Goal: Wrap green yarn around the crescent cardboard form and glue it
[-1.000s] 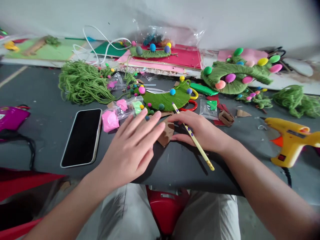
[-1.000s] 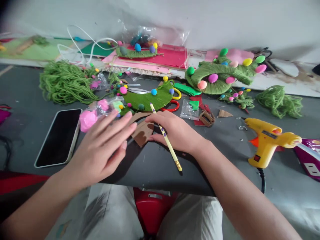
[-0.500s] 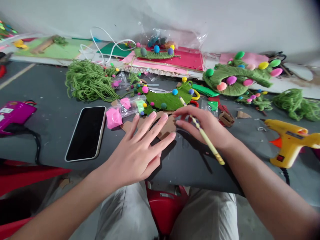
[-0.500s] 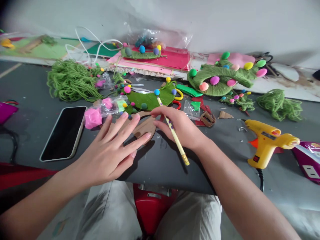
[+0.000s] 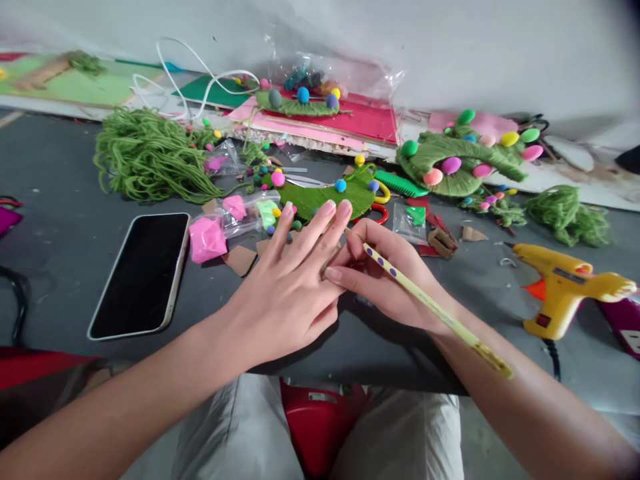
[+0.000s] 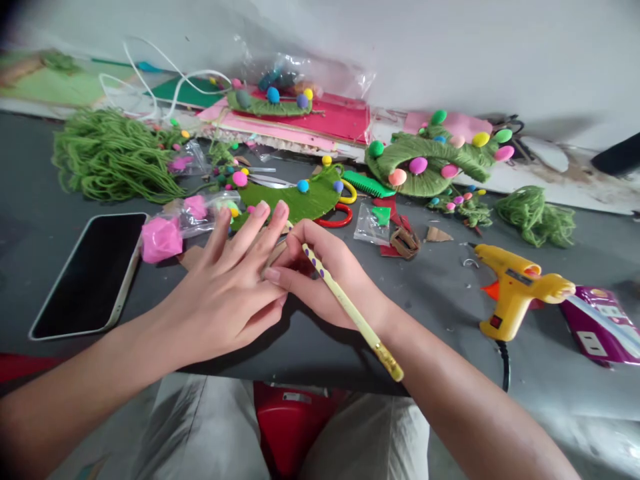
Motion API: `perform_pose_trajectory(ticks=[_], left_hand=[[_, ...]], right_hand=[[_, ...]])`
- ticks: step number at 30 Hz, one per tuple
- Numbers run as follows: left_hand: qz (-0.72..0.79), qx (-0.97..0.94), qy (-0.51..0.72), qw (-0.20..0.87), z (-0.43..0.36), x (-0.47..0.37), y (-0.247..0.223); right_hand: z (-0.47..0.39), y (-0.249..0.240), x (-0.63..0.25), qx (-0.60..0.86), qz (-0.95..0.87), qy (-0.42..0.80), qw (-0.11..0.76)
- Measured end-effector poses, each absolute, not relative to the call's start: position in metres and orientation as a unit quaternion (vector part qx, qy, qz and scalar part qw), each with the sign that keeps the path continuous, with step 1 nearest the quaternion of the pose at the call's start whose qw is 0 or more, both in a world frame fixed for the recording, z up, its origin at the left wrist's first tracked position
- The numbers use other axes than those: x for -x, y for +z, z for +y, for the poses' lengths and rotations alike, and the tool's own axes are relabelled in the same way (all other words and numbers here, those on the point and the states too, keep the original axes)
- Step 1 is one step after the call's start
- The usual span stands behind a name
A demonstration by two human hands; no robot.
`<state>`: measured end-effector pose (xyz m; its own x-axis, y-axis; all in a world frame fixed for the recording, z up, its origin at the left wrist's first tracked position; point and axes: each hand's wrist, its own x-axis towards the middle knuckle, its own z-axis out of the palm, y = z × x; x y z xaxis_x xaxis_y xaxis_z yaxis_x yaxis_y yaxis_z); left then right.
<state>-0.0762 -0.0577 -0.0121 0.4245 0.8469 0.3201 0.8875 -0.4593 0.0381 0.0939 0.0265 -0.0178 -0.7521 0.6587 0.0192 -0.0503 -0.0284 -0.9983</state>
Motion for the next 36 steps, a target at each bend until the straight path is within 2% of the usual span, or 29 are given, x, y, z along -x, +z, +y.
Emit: perform_pose_trajectory(ticks=[7, 12, 14, 19, 21, 26, 31, 36], left_hand=[[-0.507, 0.851, -0.132, 0.031, -0.077, 0.08, -0.015], [-0.516, 0.85, -0.1, 0.029, -0.097, 0.071, -0.024], [-0.503, 0.859, -0.09, 0.04, -0.099, 0.064, -0.026], [-0.476, 0.872, -0.066, 0.092, -0.097, 0.046, -0.033], [-0.475, 0.87, -0.047, 0.127, -0.094, 0.039, -0.036], [-0.471, 0.867, -0.075, 0.141, -0.085, 0.033, -0.04], [-0.462, 0.869, -0.13, 0.126, -0.082, 0.046, -0.043], [-0.44, 0.877, -0.166, 0.099, -0.081, 0.058, -0.045]], right_hand=[[0.057, -0.025, -0.103, 0.346, -0.717, 0.418, 0.437], [0.074, -0.029, -0.107, 0.357, -0.752, 0.305, 0.463], [0.073, -0.029, -0.107, 0.335, -0.759, 0.339, 0.443], [0.064, -0.029, -0.105, 0.295, -0.688, 0.589, 0.305], [0.062, -0.031, -0.103, 0.293, -0.666, 0.631, 0.27], [0.063, -0.034, -0.095, 0.333, -0.68, 0.602, 0.252], [0.066, -0.038, -0.094, 0.326, -0.659, 0.61, 0.295], [0.068, -0.038, -0.097, 0.325, -0.674, 0.6, 0.284]])
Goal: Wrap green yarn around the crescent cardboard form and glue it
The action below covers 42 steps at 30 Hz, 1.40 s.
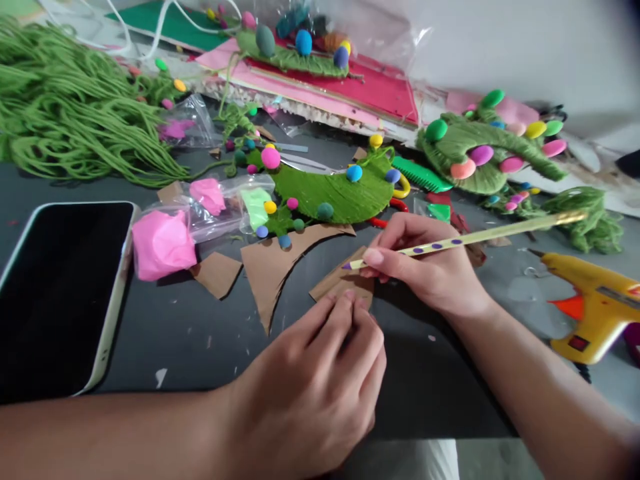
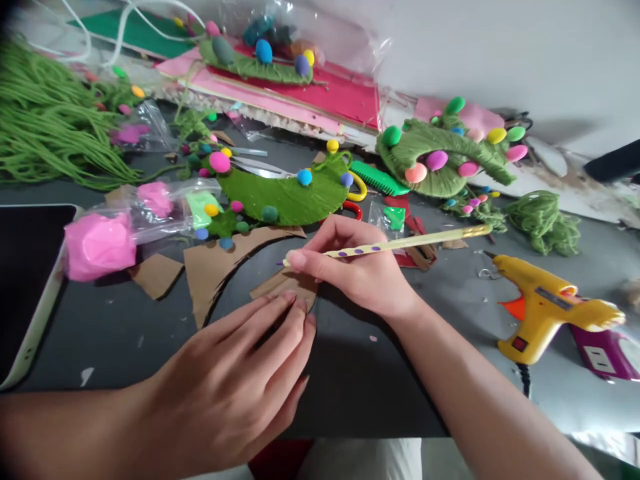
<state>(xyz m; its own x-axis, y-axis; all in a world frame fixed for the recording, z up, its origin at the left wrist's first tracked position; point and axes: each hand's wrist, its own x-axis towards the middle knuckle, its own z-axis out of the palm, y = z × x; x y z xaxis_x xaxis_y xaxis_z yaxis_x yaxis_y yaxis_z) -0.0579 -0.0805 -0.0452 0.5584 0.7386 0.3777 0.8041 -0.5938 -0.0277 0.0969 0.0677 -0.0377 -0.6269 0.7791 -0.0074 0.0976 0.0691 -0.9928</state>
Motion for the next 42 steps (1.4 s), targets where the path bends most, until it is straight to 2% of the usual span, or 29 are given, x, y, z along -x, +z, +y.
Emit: perform_pose_trajectory(ticks=[3, 8, 16, 23, 42], left_hand=[[-0.445, 0.872, -0.18, 0.1, -0.082, 0.06, -0.046], [-0.452, 0.869, -0.184, 0.085, -0.089, 0.064, -0.053], [-0.454, 0.862, -0.215, 0.073, -0.09, 0.066, -0.068], [-0.448, 0.871, -0.189, 0.076, -0.09, 0.065, -0.07], [-0.449, 0.871, -0.185, 0.07, -0.091, 0.063, -0.068]], right_hand=[[0.067, -0.033, -0.096, 0.338, -0.684, 0.576, 0.293], [0.064, -0.029, -0.094, 0.338, -0.705, 0.57, 0.251], [0.058, -0.033, -0.09, 0.38, -0.726, 0.521, 0.237], [0.059, -0.035, -0.084, 0.393, -0.751, 0.465, 0.257], [0.058, -0.036, -0.086, 0.38, -0.755, 0.47, 0.255]])
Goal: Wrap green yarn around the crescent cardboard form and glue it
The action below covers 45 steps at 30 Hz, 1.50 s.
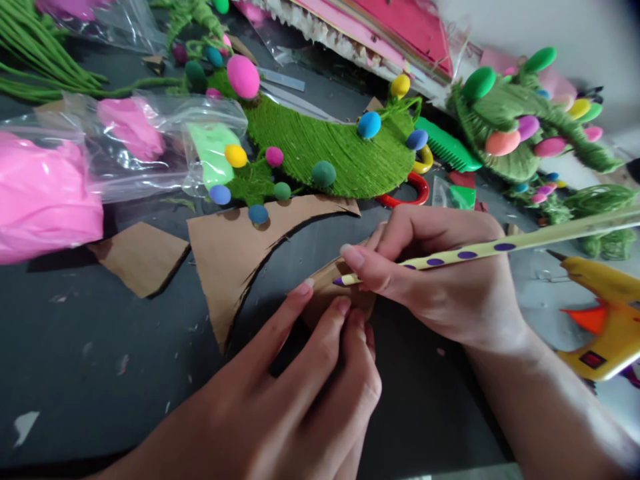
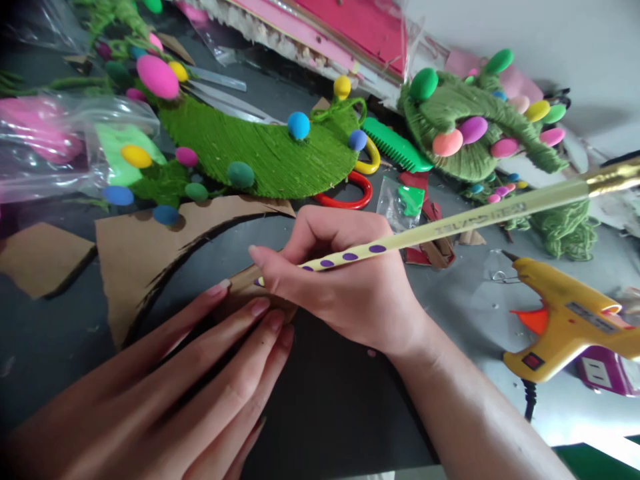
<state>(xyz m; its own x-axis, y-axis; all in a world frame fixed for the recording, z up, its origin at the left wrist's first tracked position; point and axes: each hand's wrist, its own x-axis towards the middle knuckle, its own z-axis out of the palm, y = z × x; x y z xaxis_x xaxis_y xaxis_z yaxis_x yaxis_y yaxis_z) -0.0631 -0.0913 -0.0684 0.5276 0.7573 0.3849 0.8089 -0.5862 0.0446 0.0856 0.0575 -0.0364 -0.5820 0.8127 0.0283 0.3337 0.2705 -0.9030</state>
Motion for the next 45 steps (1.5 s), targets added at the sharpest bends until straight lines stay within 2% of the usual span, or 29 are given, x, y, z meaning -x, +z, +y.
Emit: perform_pose_trajectory(ticks=[12, 32, 36, 41, 45], left_hand=[[-0.466, 0.862, -0.194, 0.051, -0.094, 0.0598, -0.068], [-0.459, 0.867, -0.185, 0.056, -0.093, 0.0614, -0.0645], [-0.457, 0.867, -0.188, 0.061, -0.0923, 0.0623, -0.0642], [-0.462, 0.86, -0.208, 0.067, -0.0891, 0.0608, -0.0661], [-0.456, 0.86, -0.221, 0.063, -0.0897, 0.0607, -0.0683]], right_hand=[[0.0573, -0.0371, -0.0868, 0.398, -0.757, 0.448, 0.26], [0.0579, -0.0372, -0.0866, 0.38, -0.753, 0.481, 0.24], [0.0579, -0.0373, -0.0868, 0.389, -0.751, 0.466, 0.26], [0.0578, -0.0364, -0.087, 0.376, -0.753, 0.491, 0.228], [0.0576, -0.0361, -0.0857, 0.388, -0.751, 0.466, 0.259]])
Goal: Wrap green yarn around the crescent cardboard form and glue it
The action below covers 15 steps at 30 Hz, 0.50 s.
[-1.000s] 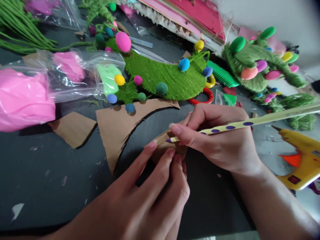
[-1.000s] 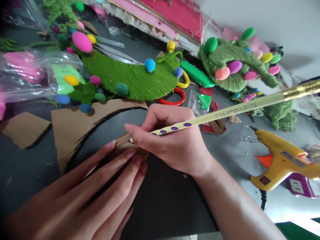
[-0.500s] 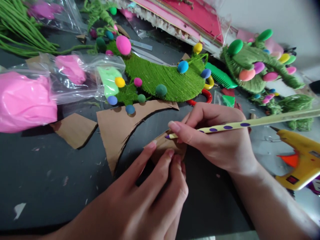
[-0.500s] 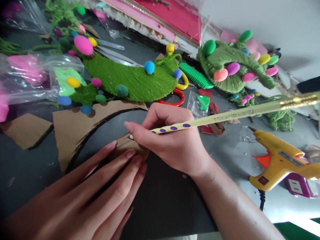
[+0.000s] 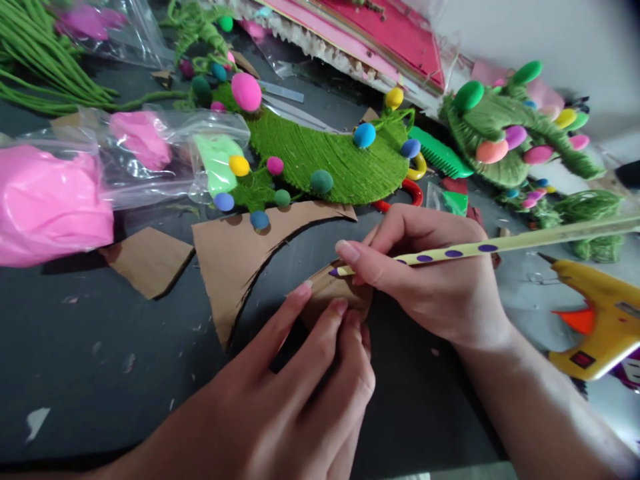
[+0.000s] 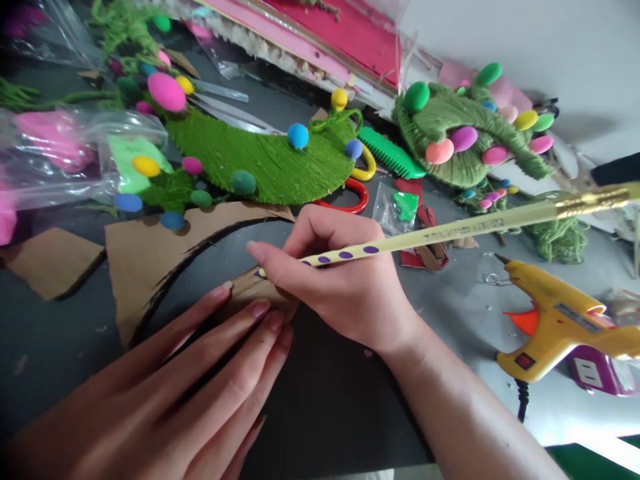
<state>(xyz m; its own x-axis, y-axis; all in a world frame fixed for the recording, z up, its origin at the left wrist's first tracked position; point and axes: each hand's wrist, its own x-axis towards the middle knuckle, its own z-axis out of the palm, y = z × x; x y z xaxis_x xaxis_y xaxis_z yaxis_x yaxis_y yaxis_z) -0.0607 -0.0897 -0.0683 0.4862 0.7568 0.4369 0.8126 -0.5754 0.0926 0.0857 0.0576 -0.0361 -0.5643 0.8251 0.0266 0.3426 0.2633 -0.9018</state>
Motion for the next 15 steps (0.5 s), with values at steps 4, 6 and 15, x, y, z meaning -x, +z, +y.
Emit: perform_pose_trajectory(ticks=[4, 6, 15], left_hand=[[-0.467, 0.853, -0.228, 0.051, -0.093, 0.06, -0.07], [-0.475, 0.847, -0.235, 0.043, -0.094, 0.06, -0.07], [-0.491, 0.834, -0.249, -0.025, -0.083, 0.062, -0.062]], right_hand=[[0.059, -0.035, -0.086, 0.373, -0.755, 0.484, 0.236], [0.06, -0.034, -0.088, 0.386, -0.751, 0.469, 0.259], [0.062, -0.028, -0.094, 0.392, -0.755, 0.455, 0.264]])
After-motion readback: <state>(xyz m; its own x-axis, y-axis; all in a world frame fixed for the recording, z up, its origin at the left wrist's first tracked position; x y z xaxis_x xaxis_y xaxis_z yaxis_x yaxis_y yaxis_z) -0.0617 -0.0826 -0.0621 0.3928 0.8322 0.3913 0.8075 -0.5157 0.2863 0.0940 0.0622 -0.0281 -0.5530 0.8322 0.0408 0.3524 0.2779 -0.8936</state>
